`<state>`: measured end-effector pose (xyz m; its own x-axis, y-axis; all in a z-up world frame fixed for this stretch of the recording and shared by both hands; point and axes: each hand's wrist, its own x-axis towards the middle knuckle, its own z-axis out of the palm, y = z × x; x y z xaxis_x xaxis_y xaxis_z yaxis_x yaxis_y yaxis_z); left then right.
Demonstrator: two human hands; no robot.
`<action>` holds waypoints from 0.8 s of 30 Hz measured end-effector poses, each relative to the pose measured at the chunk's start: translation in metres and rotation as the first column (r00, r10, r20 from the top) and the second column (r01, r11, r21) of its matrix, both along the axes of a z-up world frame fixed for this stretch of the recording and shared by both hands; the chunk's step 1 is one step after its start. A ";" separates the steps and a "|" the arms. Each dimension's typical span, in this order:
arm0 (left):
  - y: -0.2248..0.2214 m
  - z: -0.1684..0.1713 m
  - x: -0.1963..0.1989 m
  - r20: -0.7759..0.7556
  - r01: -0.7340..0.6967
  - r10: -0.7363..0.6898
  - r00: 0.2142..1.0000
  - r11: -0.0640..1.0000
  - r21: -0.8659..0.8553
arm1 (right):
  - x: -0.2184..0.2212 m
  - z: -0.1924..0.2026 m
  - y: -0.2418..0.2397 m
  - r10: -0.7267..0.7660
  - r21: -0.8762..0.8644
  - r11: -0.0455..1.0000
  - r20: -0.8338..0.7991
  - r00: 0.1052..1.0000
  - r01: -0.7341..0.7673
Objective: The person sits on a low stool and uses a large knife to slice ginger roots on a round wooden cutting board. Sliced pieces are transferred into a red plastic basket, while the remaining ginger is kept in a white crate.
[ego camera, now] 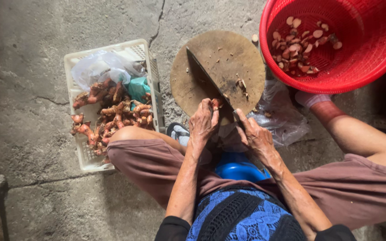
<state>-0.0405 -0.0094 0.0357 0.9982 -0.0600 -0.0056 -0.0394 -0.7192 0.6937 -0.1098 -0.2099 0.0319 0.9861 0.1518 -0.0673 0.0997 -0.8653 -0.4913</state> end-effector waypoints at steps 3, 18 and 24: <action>0.002 -0.001 0.003 -0.026 -0.019 0.020 0.999 1.000 0.020 | 0.004 -0.008 -0.006 -0.001 0.108 0.994 0.018 1.000 -0.001; 0.001 -0.014 0.064 0.358 -0.081 0.028 0.933 0.988 0.134 | -0.005 0.015 -0.034 -0.164 0.426 0.890 -0.030 0.986 0.161; -0.083 -0.045 0.040 0.320 0.207 -0.242 0.916 0.968 0.139 | -0.019 0.043 -0.082 -0.308 0.394 0.878 0.033 0.951 0.271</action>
<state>-0.0003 -0.0920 -0.0093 0.9040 -0.2989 0.3057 -0.4230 -0.7291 0.5380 -0.1283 -0.2919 0.0751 0.9889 -0.1457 0.0302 -0.0660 -0.6110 -0.7889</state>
